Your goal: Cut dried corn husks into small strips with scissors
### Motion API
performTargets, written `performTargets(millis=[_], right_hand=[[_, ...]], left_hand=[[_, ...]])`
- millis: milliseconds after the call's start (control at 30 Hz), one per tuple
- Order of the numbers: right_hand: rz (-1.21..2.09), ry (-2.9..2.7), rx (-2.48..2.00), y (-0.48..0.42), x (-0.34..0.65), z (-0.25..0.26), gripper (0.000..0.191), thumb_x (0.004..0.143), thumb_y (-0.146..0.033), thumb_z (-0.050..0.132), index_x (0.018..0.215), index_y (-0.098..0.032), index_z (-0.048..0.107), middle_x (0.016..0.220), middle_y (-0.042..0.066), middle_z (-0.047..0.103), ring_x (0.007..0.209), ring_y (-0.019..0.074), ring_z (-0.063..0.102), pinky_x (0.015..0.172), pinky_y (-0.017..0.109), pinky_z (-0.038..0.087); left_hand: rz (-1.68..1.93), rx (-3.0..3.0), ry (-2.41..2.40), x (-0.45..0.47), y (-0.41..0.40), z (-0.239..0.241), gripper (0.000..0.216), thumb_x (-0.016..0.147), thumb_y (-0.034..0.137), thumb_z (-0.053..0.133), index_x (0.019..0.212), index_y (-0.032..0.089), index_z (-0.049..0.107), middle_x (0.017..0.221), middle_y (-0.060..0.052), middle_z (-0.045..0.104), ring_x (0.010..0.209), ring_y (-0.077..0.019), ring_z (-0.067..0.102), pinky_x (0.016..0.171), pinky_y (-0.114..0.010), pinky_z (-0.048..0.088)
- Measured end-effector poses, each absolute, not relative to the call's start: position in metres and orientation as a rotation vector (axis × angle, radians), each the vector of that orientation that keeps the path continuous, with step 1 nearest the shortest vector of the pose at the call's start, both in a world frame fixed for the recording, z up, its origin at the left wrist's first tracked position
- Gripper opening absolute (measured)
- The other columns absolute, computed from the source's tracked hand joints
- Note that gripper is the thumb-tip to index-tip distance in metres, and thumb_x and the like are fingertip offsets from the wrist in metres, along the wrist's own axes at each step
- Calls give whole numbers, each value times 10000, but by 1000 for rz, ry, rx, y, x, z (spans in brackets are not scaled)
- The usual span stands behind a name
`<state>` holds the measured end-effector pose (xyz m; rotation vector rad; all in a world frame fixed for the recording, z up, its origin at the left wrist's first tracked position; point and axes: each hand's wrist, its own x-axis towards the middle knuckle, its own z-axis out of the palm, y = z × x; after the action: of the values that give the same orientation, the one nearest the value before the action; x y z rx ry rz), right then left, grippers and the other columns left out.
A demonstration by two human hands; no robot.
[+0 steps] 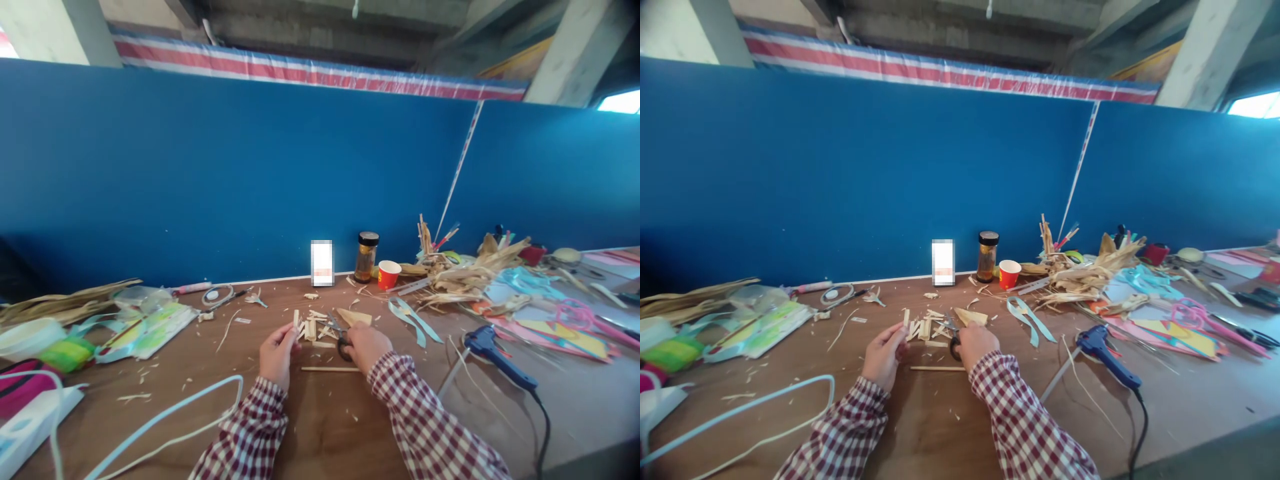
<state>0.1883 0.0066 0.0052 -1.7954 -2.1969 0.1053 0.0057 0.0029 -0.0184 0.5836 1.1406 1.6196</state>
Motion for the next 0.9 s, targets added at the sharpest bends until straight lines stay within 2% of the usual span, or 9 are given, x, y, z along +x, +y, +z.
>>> performTargets(millis=[167,367,500,600,700,767,833,900], right_hand=[[184,-2110,-1838,12,193,1,46,633,-128,603,658,-157,628,735,122,633,665,239,610,550,319,425],[442,-2072,-1628,25,221,5,176,745,-192,492,618,-178,614,644,32,644,641,165,601,582,272,445],[774,-1908,-1491,32,229,3,207,810,-240,427,752,-157,608,628,24,650,534,130,588,446,216,424],[980,-1622,-1412,33,223,0,183,771,-244,506,910,-135,554,684,44,654,515,128,577,405,206,407],[983,-1462,-1333,31,208,4,420,721,-262,580,1104,-145,455,741,39,646,527,125,567,431,219,425],[1034,-1495,-1208,26,194,10,499,718,-263,582,1177,-166,413,750,20,636,576,127,577,492,233,457],[1096,-1628,-1080,19,179,12,410,735,-247,557,1131,-172,477,755,12,622,633,128,581,564,245,477],[1045,-1703,-1057,10,165,9,354,754,-230,525,1103,-176,500,750,9,616,634,123,570,569,235,463]], left_hand=[[1552,463,1048,3,1,-10,197,628,141,705,813,113,643,630,-26,640,453,-52,528,435,-157,472],[1506,459,1061,3,1,-11,134,674,160,679,788,108,635,669,-44,651,438,-43,520,407,-144,461],[1520,451,1067,4,1,-11,135,640,162,704,749,104,647,619,-4,607,419,-26,478,394,-134,445],[1512,466,1082,4,1,-11,157,631,165,710,760,105,646,593,14,579,424,-26,473,393,-131,438],[1499,469,1088,3,1,-13,194,611,168,723,776,110,639,568,24,564,429,-30,477,396,-132,435],[1496,471,1079,3,1,-13,206,593,175,735,762,114,634,550,31,556,422,-30,475,398,-133,436],[1498,478,1071,3,1,-13,213,577,186,745,741,118,628,537,37,548,413,-29,470,397,-135,437],[1505,490,1065,4,1,-12,215,570,199,749,724,117,624,528,40,538,405,-28,464,391,-134,437]])
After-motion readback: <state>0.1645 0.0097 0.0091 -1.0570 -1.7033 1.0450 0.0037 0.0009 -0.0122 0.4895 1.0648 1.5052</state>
